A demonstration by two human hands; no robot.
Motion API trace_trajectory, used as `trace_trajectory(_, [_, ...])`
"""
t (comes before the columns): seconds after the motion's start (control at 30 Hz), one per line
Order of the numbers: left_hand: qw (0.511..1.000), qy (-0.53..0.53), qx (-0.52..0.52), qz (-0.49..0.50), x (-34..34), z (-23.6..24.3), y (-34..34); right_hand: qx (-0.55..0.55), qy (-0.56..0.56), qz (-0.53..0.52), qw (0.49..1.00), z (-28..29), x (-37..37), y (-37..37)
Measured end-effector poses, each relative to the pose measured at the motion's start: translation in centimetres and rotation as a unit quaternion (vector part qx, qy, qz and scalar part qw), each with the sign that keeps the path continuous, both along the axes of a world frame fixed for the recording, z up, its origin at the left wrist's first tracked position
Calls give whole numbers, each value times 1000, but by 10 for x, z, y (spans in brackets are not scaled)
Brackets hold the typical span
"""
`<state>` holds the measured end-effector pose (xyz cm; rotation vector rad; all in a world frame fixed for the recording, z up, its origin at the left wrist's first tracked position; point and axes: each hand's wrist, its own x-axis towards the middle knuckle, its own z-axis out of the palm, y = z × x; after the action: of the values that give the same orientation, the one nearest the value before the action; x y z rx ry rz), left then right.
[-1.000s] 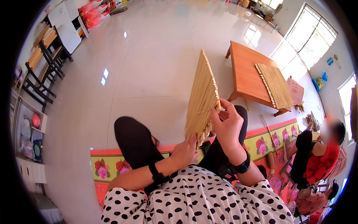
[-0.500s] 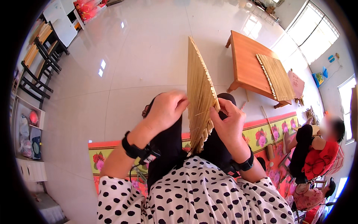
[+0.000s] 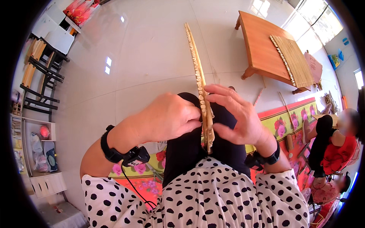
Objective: The person sits on a floral mat on the floor and weaves a bamboo mat by hand. They hold a bundle of bamboo strips and use a needle and thread to stitch them together, repeatedly pulling the thread through the strips to secure them.
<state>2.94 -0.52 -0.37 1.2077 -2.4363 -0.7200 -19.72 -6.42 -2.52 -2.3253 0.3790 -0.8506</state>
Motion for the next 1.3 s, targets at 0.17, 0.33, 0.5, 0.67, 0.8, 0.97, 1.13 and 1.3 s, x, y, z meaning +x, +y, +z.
trace_trajectory(0.17, [989,-88,-118,7,-3,-2,11,-30,-37,87,995,-4,21,-40])
trace_trajectory(0.33, [937,-177,-303,4,-19,-9,22,-27,-23,179,983,-13,47,-48])
trace_trajectory(0.5, [913,-227,-337,-30,-20,-8,25,-6,-36,218,975,-19,57,-51])
trace_trajectory(0.67, [925,-228,-293,-86,-4,-10,22,30,-62,213,975,-22,59,-48])
trace_trajectory(0.8, [929,-289,-206,-102,45,-22,55,52,-70,206,975,-18,42,-53])
trace_trajectory(0.97, [953,-206,-207,82,60,-11,67,55,-29,207,976,-13,38,-55])
trace_trajectory(1.13, [960,-134,-153,192,58,-23,72,53,-93,192,976,-13,46,-46])
trace_trajectory(1.3, [968,-130,-79,199,35,-50,56,38,-57,187,980,-9,34,-50])
